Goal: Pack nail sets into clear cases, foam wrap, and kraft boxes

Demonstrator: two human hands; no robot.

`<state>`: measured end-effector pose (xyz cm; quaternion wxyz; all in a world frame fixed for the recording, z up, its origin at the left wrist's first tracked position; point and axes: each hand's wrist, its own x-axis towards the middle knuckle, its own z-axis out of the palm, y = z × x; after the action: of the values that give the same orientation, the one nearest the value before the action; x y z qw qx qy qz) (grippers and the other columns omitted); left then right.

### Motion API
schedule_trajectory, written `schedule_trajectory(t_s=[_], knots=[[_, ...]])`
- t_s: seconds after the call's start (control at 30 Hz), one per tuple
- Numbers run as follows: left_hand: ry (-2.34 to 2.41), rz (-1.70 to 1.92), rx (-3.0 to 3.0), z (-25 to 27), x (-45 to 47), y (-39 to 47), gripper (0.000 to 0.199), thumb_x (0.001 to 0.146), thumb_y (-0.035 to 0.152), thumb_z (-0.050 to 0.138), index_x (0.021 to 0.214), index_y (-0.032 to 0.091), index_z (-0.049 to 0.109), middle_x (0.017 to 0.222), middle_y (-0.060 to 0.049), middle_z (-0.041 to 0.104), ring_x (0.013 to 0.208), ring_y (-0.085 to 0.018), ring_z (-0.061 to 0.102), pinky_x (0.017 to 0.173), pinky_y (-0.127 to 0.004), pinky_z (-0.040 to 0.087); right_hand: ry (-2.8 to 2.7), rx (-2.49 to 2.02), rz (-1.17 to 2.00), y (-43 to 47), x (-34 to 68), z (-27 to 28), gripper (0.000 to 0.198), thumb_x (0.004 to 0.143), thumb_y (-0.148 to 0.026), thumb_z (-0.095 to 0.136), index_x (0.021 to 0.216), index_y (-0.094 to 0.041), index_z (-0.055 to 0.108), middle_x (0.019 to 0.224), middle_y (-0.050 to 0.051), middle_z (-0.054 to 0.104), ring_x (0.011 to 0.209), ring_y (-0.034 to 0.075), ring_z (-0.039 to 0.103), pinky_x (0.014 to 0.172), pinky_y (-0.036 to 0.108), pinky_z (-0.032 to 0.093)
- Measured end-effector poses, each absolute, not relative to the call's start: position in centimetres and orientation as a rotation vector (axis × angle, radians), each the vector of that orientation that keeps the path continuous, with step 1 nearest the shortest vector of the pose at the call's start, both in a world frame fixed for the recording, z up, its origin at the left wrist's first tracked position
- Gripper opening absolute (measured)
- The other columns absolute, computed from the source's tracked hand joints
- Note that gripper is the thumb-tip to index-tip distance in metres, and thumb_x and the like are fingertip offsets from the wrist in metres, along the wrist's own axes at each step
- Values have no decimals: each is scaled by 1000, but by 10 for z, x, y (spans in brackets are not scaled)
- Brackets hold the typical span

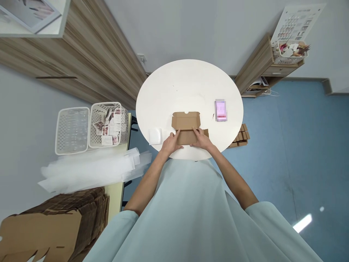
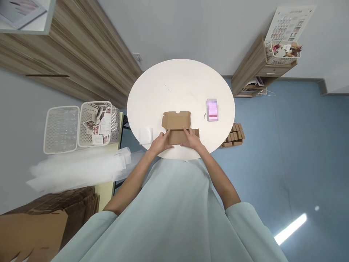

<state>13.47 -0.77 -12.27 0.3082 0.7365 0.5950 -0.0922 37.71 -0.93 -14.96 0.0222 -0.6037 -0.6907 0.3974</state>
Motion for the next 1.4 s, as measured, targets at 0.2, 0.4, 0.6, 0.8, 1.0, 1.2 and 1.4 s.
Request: schedule_trajectory(t_s=[0.2, 0.4, 0.6, 0.8, 1.0, 1.2, 1.4], knots=[[1541, -283, 1938, -127, 130, 0, 95, 90, 40, 80, 168, 31, 27, 128, -11, 58, 107, -31, 69, 84, -34, 53, -2035, -1753, 1187, -15, 389, -149, 115, 80, -38, 87, 172, -31, 18, 173, 16, 27, 152, 37, 44, 110, 50, 55], [1524, -329, 1938, -131, 132, -11, 67, 94, 34, 73, 155, 27, 47, 130, -12, 61, 114, -32, 68, 89, -37, 54, -1726, -1891, 842, -38, 425, -157, 71, 100, -40, 61, 164, -20, 38, 157, 19, 51, 139, 32, 54, 114, 52, 51], [1571, -310, 1989, -117, 142, -15, 85, 91, 49, 78, 162, 29, 35, 134, -16, 56, 114, -33, 66, 84, -37, 54, -1760, -2002, 651, -25, 433, -157, 60, 103, -40, 52, 157, -13, 47, 154, 20, 55, 142, 36, 46, 119, 57, 43], [1599, -256, 1999, -107, 147, -1, 104, 82, 40, 88, 165, 25, 26, 136, -17, 52, 113, -33, 66, 80, -35, 54, -1869, -2087, 810, 18, 413, -147, 65, 98, -35, 56, 157, -8, 46, 147, 22, 60, 136, 38, 51, 117, 52, 44], [1567, -265, 2004, -111, 145, 0, 59, 86, 43, 82, 136, 24, 55, 130, -13, 56, 112, -32, 66, 82, -36, 55, -1853, -1982, 975, 46, 391, -153, 53, 99, -25, 49, 151, -14, 54, 131, 14, 73, 125, 32, 61, 108, 43, 49], [1554, -248, 2006, -113, 142, -4, 69, 84, 41, 85, 142, 21, 53, 131, -15, 57, 117, -35, 65, 81, -37, 55, -1719, -1880, 1030, 39, 393, -153, 45, 96, -17, 40, 134, -13, 63, 116, 11, 76, 107, 24, 68, 100, 36, 51], [1544, -249, 2006, -114, 140, -6, 110, 85, 39, 84, 169, 25, 15, 136, -18, 56, 115, -36, 67, 82, -38, 55, -1769, -1888, 1010, 19, 401, -152, 36, 95, -18, 42, 119, -19, 69, 113, 10, 76, 109, 27, 66, 97, 38, 53]])
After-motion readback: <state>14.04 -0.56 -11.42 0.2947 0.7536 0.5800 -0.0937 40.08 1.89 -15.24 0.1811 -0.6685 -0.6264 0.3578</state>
